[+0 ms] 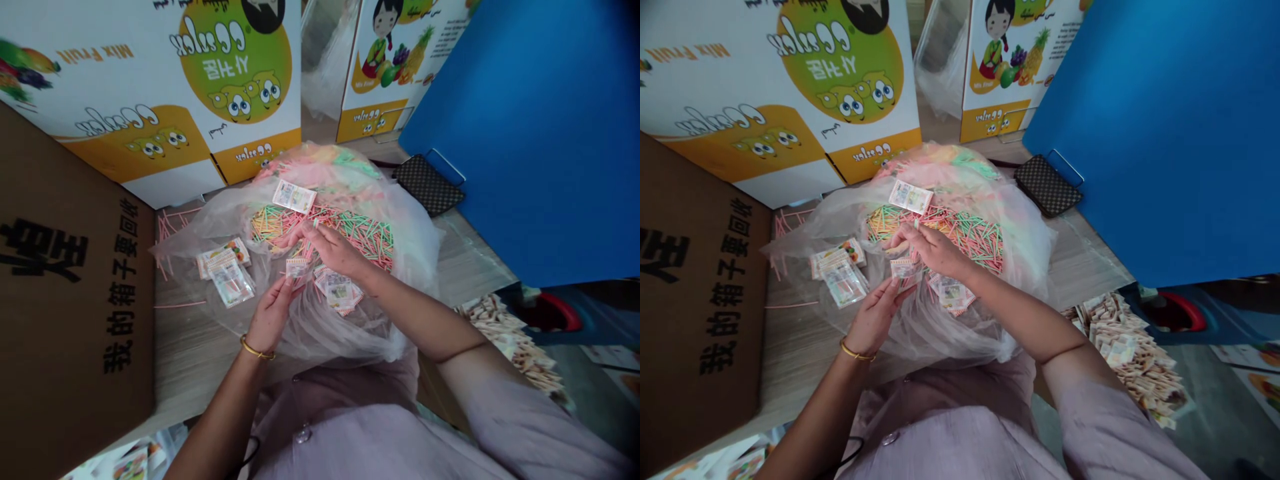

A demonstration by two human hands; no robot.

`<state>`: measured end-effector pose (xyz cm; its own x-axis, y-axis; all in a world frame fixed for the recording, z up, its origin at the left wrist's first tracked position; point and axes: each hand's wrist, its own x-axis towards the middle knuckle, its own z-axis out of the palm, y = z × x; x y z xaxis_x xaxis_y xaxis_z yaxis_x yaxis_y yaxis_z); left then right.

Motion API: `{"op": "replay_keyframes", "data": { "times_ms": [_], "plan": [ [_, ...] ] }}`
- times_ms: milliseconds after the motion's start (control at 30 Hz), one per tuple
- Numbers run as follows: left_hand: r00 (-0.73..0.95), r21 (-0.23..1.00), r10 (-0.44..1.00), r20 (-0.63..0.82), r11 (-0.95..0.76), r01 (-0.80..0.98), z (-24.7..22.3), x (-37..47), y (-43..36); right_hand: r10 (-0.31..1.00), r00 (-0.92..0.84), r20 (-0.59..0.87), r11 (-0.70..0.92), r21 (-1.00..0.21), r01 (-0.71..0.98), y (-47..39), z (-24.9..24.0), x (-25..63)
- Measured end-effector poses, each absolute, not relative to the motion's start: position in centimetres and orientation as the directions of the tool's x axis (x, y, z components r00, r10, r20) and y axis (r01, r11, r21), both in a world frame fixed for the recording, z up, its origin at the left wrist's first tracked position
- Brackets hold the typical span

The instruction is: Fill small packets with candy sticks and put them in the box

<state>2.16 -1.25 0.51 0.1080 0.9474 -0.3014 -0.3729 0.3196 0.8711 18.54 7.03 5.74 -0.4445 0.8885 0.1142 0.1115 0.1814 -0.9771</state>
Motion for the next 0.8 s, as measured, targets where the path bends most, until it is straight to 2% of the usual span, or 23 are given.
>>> {"op": "replay_keyframes", "data": {
  "times_ms": [100, 400, 567, 733, 800],
  "plan": [
    [0.105, 0.872, 0.947, -0.305, 0.322, -0.369, 0.3, 2.1, -1.2, 0.831, -0.543, 0.123, 0.184, -0.981, 0.058, 7.1, 5.8, 18.9],
    [0.167, 0.883, 0.944, -0.284, 0.325, -0.338, 0.6, 2.2, -1.4, 0.746, -0.66, 0.089, 0.115, -0.993, -0.004, 7.4, 5.6, 18.8],
    [0.167, 0.829, 0.932, -0.323, 0.364, -0.425, 1.1, 2.5, -1.2, 0.767, -0.638, 0.075, 0.155, -0.985, 0.071, 7.2, 5.0, 17.9],
    [0.213, 0.763, 0.89, -0.404, 0.456, -0.459, 1.8, 2.2, -1.4, 0.788, -0.608, 0.098, 0.079, -0.995, -0.058, 7.4, 4.5, 18.5],
    [0.214, 0.748, 0.88, -0.424, 0.474, -0.465, 1.8, 2.1, -1.4, 0.764, -0.64, 0.083, 0.074, -0.996, -0.041, 7.6, 4.6, 18.9]
  ]
}}
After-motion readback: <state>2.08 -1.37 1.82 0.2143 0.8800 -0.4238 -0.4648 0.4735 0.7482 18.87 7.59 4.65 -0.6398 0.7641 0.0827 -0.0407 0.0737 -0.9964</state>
